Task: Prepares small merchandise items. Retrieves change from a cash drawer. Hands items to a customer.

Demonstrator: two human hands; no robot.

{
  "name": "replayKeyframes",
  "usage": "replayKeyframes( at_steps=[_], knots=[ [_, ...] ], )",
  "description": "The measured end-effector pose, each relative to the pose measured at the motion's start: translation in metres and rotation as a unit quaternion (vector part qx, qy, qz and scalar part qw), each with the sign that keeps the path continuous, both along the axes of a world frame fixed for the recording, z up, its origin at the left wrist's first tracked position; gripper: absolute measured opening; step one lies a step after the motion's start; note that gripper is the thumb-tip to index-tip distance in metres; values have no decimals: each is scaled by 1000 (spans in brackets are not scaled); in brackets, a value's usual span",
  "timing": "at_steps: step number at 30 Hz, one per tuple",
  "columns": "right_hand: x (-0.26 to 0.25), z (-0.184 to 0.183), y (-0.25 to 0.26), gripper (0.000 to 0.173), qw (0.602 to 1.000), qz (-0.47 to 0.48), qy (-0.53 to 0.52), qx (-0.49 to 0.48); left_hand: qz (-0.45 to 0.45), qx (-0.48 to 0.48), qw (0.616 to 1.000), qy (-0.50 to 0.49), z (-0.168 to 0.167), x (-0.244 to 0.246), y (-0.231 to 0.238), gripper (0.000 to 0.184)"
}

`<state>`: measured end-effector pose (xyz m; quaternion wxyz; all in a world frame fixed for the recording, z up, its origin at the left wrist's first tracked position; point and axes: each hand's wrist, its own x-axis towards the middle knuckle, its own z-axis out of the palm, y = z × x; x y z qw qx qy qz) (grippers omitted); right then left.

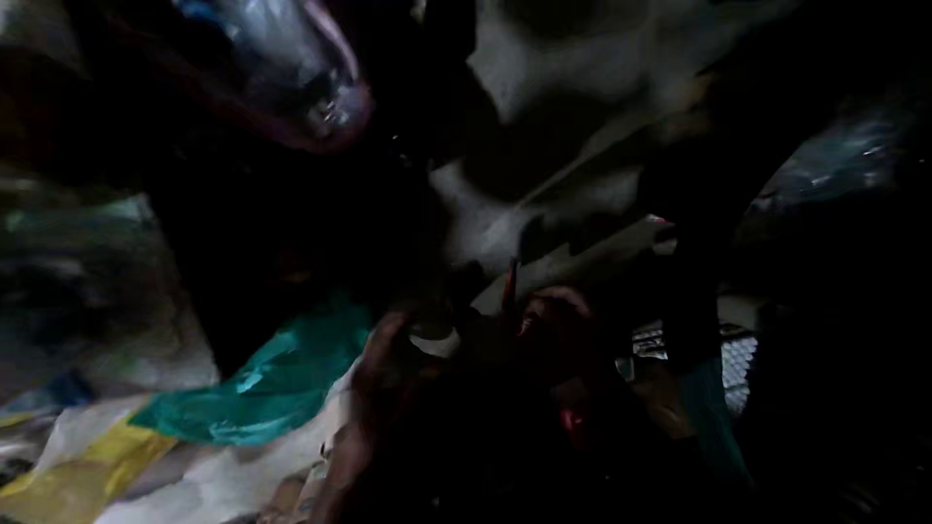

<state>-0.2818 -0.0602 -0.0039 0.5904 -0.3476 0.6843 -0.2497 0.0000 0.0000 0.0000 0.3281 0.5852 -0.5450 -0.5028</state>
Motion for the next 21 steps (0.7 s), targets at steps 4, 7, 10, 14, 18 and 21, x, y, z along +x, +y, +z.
replayKeyframes(
  at_steps=[4, 7, 10, 14, 18, 21],
  knots=[
    [-3, 10, -82, 12, 982, -38, -50, -179, -91, 3, 994, 54, -37, -96, -78, 66],
    [-12, 20, -159, 11, 982, -66, -53, -171, -60, 8, 995, 79, -27, -120, -141, 44],
    [-27, 20, -245, 15, 972, -92, -98, -194, -72, 8, 995, 64, -7, -132, -236, 34],
    [-41, 17, -368, 18, 961, -169, -88, -200, -107, 28, 991, 79, 0, -152, -371, 32],
    [-72, 13, -470, 27, 960, -164, -44, -224, -72, -20, 991, 114, 8, -167, -494, 33],
    [-87, 15, -527, 20, 962, -126, -76, -231, -51, -69, 992, 88, 15, -171, -580, 35]
  ],
)
